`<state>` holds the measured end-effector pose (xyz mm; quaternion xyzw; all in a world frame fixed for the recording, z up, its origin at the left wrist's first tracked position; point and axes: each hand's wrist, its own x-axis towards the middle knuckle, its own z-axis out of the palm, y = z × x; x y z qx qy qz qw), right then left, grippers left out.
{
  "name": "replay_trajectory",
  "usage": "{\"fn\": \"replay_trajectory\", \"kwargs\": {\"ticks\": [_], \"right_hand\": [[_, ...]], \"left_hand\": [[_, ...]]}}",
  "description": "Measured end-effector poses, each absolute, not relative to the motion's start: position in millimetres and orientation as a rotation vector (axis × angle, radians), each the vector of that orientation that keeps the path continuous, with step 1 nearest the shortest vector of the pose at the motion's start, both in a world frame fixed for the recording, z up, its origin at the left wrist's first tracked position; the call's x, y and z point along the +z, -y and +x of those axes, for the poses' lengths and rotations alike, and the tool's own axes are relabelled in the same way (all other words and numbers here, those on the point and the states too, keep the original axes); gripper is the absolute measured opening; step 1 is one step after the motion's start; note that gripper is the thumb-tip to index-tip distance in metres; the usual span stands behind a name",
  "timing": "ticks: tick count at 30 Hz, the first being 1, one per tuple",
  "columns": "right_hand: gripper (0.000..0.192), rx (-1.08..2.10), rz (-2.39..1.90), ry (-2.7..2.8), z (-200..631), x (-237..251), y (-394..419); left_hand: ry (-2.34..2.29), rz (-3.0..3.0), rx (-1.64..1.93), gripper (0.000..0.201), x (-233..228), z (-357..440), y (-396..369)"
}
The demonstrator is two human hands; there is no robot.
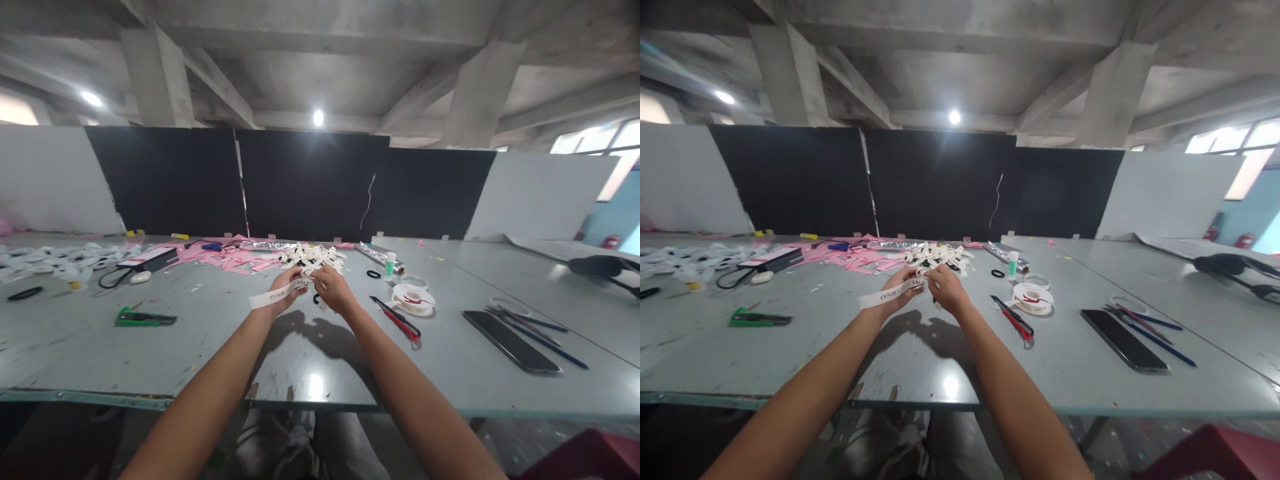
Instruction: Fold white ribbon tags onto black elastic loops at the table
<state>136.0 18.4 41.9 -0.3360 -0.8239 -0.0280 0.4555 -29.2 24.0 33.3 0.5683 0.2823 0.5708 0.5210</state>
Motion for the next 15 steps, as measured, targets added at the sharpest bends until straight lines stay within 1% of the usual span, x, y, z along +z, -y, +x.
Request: {"fn": "replay_trajectory", "kwargs": {"ticks": [3,6,9,11,13,15], "right_hand": [[0.026,-0.079,-0.836,2.037,137,42,-19],[0.025,-0.07,-0.842,2.015,137,43,-19],[0.021,0.062,-0.856,1.944,137,45,-20],[0.017,0.296,-0.859,1.865,136,46,-21],[0.016,0.635,-0.838,1.757,136,48,-21],[0.019,0.941,-0.791,1.631,135,50,-19]], "left_hand": [[-0.65,1.422,1.37,0.033,34,-29,-25],[-0.62,1.385,1.396,0.025,37,-27,-28],[-0.622,1.354,1.425,0.025,41,-25,-29],[-0.645,1.415,1.431,0.027,43,-24,-27],[-0.699,1.5,1.456,0.024,46,-25,-24],[-0.753,1.601,1.479,0.02,48,-27,-21]]}}
